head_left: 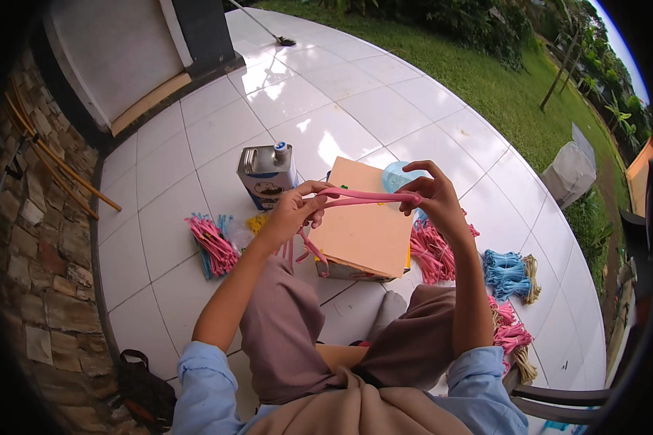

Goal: The person applies adhesive to small plastic flowers and a strap, then presses the flowers onto the strap while it rests on a board.

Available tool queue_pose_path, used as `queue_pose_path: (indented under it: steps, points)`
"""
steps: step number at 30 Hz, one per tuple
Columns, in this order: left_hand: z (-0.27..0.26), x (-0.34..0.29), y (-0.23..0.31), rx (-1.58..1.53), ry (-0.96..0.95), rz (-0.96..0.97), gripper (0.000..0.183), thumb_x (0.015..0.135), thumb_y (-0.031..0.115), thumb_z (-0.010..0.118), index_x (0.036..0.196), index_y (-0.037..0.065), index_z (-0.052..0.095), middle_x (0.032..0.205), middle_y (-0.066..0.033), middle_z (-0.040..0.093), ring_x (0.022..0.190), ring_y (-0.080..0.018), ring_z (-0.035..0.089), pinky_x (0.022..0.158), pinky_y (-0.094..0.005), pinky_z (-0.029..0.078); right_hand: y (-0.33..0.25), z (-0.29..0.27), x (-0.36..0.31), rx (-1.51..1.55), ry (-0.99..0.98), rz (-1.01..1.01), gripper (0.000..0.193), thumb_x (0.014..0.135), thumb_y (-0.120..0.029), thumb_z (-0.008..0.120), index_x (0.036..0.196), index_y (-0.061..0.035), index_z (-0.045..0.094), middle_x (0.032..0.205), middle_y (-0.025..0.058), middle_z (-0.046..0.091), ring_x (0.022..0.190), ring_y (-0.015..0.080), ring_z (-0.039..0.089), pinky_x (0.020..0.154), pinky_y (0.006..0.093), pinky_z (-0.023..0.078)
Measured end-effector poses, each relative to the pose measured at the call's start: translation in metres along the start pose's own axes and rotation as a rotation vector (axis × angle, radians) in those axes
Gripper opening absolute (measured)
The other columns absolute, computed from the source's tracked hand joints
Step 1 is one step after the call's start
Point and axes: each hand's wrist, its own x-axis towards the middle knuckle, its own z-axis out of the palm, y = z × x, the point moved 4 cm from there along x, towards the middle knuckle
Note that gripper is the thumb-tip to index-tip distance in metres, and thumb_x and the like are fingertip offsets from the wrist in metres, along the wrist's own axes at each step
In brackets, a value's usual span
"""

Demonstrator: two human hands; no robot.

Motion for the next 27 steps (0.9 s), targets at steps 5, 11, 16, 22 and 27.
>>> queue_pose_path:
  steps: [5, 11, 16, 22, 27]
  points:
    - [-0.004, 0.013, -0.006, -0.254, 0.107, -0.011, 0.029, 0.095, 0.025, 0.043, 0.106, 0.001, 0.055, 0.086, -0.0066, 0.063, 0.058, -0.0028, 0.042, 0.057, -0.0174, 0.041, 0.050, 0.016, 0.009, -0.130, -0.232, 0.225, 0.036, 0.078, -0.004, 0.063, 0.108, -0.0005, 0.044, 0.080, 0.0125, 0.061, 0.066, 0.0156, 0.062, 0.058, 0.0251, 0.051]
    - [-0.044, 0.016, -0.050, -0.178, 0.469, -0.152, 0.026, 0.095, 0.028, 0.041, 0.091, 0.005, 0.053, 0.071, -0.0012, 0.054, 0.065, -0.0060, 0.054, 0.055, -0.0173, 0.044, 0.132, 0.044, 0.037, -0.154, -0.444, 0.499, 0.033, 0.081, -0.011, 0.061, 0.109, -0.0015, 0.047, 0.082, 0.0117, 0.062, 0.077, 0.0181, 0.062, 0.067, 0.0294, 0.050]
    - [-0.053, 0.011, -0.063, -0.068, 0.381, -0.300, 0.028, 0.095, 0.028, 0.037, 0.086, 0.007, 0.052, 0.059, 0.0026, 0.044, 0.050, -0.0084, 0.052, 0.049, -0.0210, 0.043, 0.171, 0.060, 0.079, -0.713, -0.072, -0.170, 0.037, 0.073, -0.004, 0.062, 0.107, -0.0019, 0.049, 0.101, 0.0159, 0.057, 0.095, 0.0303, 0.054, 0.080, 0.0378, 0.044]
    - [-0.053, 0.013, -0.065, 0.027, 0.292, -0.262, 0.030, 0.095, 0.028, 0.038, 0.085, 0.005, 0.055, 0.055, 0.0028, 0.042, 0.043, -0.0063, 0.044, 0.043, -0.0213, 0.038, 0.188, 0.081, 0.092, -0.689, 0.092, -0.298, 0.041, 0.070, 0.000, 0.061, 0.109, -0.0017, 0.048, 0.105, 0.0152, 0.055, 0.103, 0.0327, 0.049, 0.089, 0.0393, 0.039]
    - [-0.049, 0.014, -0.062, -0.023, 0.237, -0.319, 0.027, 0.094, 0.026, 0.039, 0.085, 0.004, 0.053, 0.053, 0.0040, 0.038, 0.041, -0.0046, 0.039, 0.044, -0.0213, 0.036, 0.182, 0.078, 0.083, -0.707, 0.001, -0.354, 0.040, 0.069, 0.002, 0.058, 0.107, -0.0026, 0.049, 0.099, 0.0135, 0.057, 0.101, 0.0293, 0.051, 0.086, 0.0372, 0.041]
